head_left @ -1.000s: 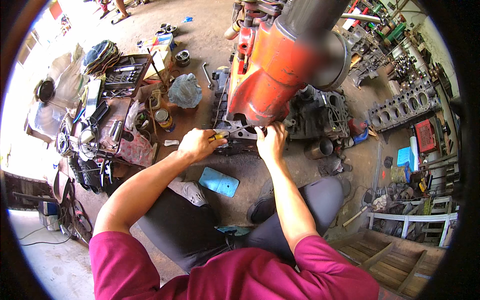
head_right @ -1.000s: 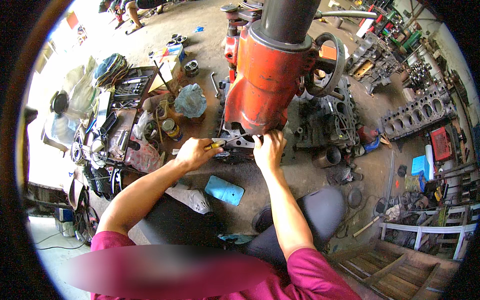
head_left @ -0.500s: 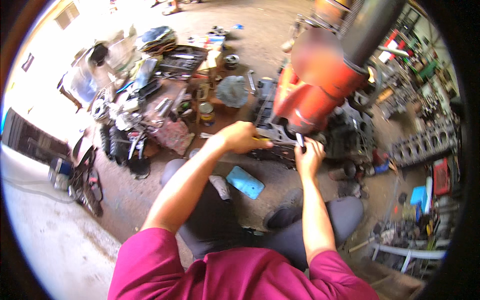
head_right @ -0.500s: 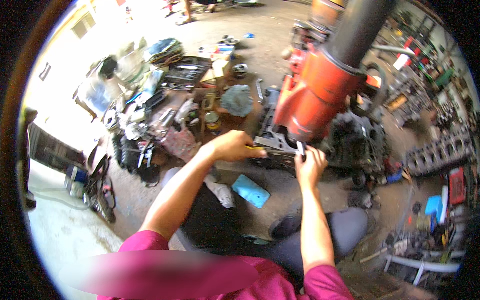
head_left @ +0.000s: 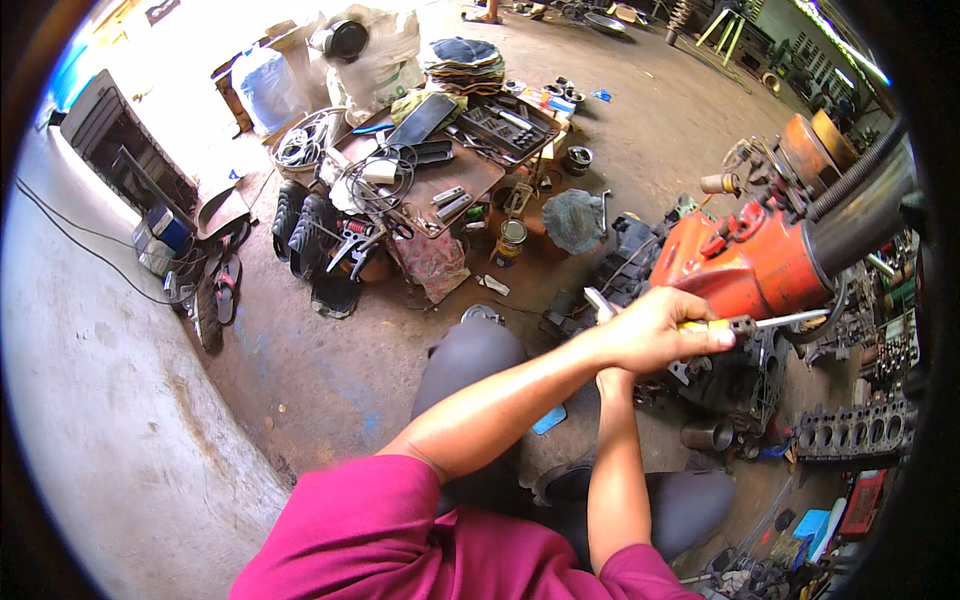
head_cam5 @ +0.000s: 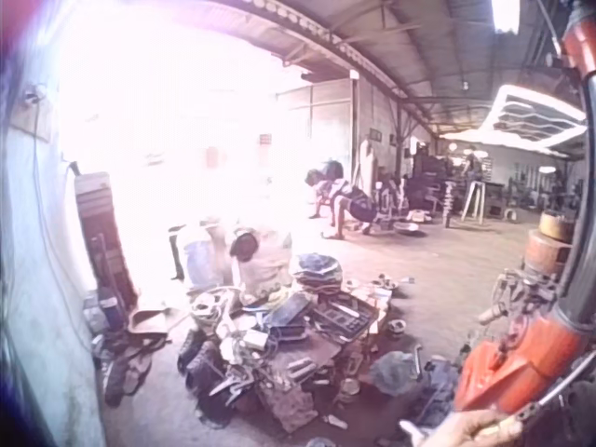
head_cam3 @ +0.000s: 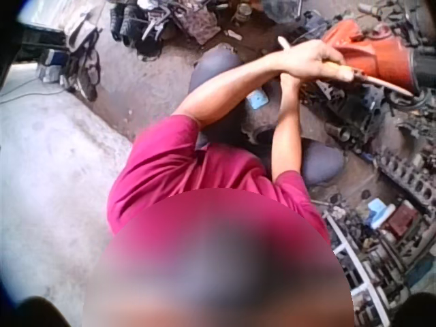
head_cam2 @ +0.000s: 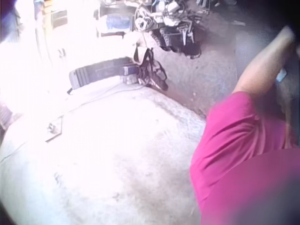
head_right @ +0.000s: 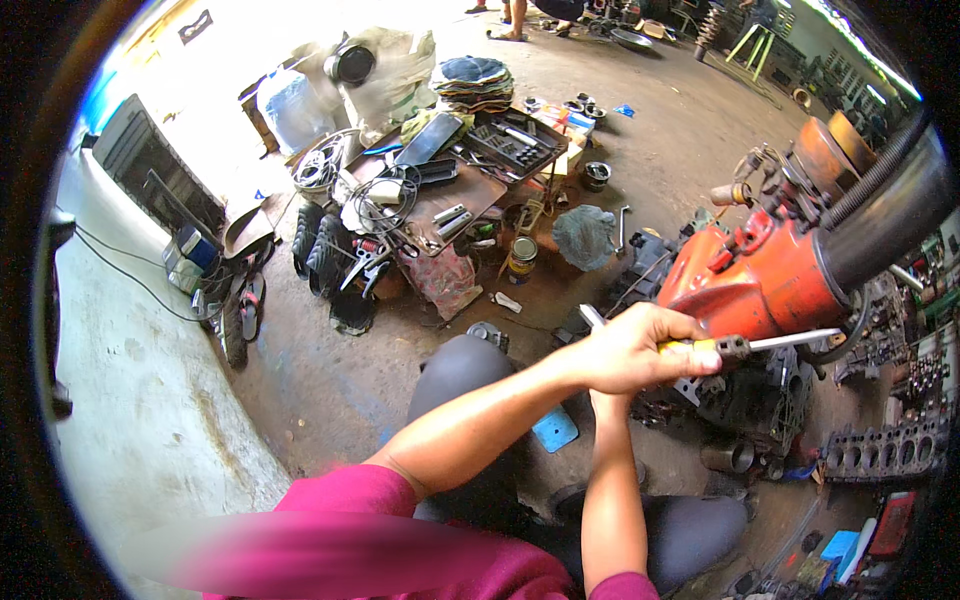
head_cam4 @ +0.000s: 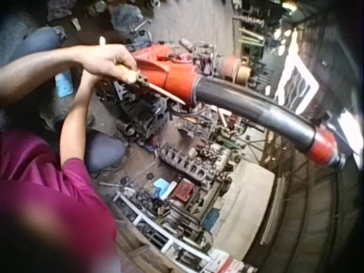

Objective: The person works on a red hydraulic press, adjusting its components and using a screwdriver to tighten parts. They also handle a cylindrical metal part and a small blue object, placing them near the press.

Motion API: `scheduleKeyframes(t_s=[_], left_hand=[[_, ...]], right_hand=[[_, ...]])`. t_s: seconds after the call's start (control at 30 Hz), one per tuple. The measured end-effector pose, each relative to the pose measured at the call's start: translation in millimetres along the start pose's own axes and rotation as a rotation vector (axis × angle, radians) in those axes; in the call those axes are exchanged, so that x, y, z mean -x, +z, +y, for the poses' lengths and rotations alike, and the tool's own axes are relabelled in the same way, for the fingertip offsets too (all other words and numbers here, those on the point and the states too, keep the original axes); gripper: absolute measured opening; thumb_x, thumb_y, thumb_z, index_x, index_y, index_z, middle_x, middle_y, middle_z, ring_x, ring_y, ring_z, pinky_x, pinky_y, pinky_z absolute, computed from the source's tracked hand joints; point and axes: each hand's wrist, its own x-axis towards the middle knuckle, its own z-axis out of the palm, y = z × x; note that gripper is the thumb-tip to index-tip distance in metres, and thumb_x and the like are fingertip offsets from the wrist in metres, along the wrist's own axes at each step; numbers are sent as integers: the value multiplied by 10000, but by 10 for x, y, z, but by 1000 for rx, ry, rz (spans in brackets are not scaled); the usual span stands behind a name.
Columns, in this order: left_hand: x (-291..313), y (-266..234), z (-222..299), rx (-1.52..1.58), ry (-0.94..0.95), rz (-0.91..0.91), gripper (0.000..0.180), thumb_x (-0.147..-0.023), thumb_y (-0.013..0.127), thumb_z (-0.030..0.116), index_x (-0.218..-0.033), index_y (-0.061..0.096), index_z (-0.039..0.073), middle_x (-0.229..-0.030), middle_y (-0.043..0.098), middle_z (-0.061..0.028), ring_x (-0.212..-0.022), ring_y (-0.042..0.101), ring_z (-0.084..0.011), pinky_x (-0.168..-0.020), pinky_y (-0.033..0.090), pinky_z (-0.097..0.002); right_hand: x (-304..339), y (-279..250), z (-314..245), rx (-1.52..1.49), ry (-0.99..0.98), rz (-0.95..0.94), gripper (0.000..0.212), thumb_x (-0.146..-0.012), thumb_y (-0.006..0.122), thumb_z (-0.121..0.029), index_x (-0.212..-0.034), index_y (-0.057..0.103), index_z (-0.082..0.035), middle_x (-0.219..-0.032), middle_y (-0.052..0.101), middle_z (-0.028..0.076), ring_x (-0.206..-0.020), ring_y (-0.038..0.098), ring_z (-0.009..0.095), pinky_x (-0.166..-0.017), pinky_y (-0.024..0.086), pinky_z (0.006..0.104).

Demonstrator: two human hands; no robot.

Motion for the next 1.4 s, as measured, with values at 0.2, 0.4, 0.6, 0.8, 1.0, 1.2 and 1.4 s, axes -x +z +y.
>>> scheduleKeyframes(t_s=[0.2,0.4,0.6,0.8,1.0,1.2,1.4], left_hand=[[44,-37,69,-43,172,69,470,-935,758,450,-1018,735,-12,-805,702,-110,-776,678,-166,-707,531,-337],[57,-195,52,-85,143,126,451,-943,754,427,-1019,735,-17,-812,712,-125,-761,692,-178,-696,534,-344],[83,-288,26,11,73,164,433,-953,748,412,-1027,736,-14,-790,706,-118,-755,687,-163,-695,535,-343],[102,-192,63,-65,92,161,428,-946,754,407,-1018,733,-14,-772,692,-114,-745,692,-184,-695,538,-347],[97,-97,79,-33,178,116,414,-951,748,397,-1017,735,-11,-825,719,-130,-765,712,-228,-717,550,-363],[78,-97,79,-5,170,113,394,-961,741,377,-1014,726,-13,-820,712,-126,-751,701,-226,-710,548,-361],[98,-159,116,-8,210,174,371,-954,756,343,-1032,712,-16,-822,704,-120,-742,688,-196,-700,546,-349]], right_hand=[[-270,852,435,137,352,-375,153,-1007,671,-164,-1070,619,-35,-947,712,87,-804,659,159,-697,522,289],[-262,1362,606,-184,601,-503,207,-1009,670,-255,-1035,675,-50,-961,723,88,-845,647,178,-725,506,332],[-212,1443,575,-372,729,-355,188,-994,690,-268,-1008,653,-85,-904,681,82,-827,637,200,-709,494,318],[-307,1437,562,-105,848,-263,447,-1040,627,-407,-714,424,-178,-525,298,-62,-398,279,98,-415,242,275],[-280,1448,701,105,790,-394,426,-1036,646,-355,-713,425,-187,-531,346,-47,-385,324,89,-385,237,270],[-381,1606,916,456,724,-570,388,-1011,690,-302,-726,481,-142,-558,415,-44,-423,378,78,-409,277,287],[-697,2137,1230,1454,5,-981,363,-912,730,-370,-937,696,-10,-931,734,233,-901,704,439,-800,536,499]])
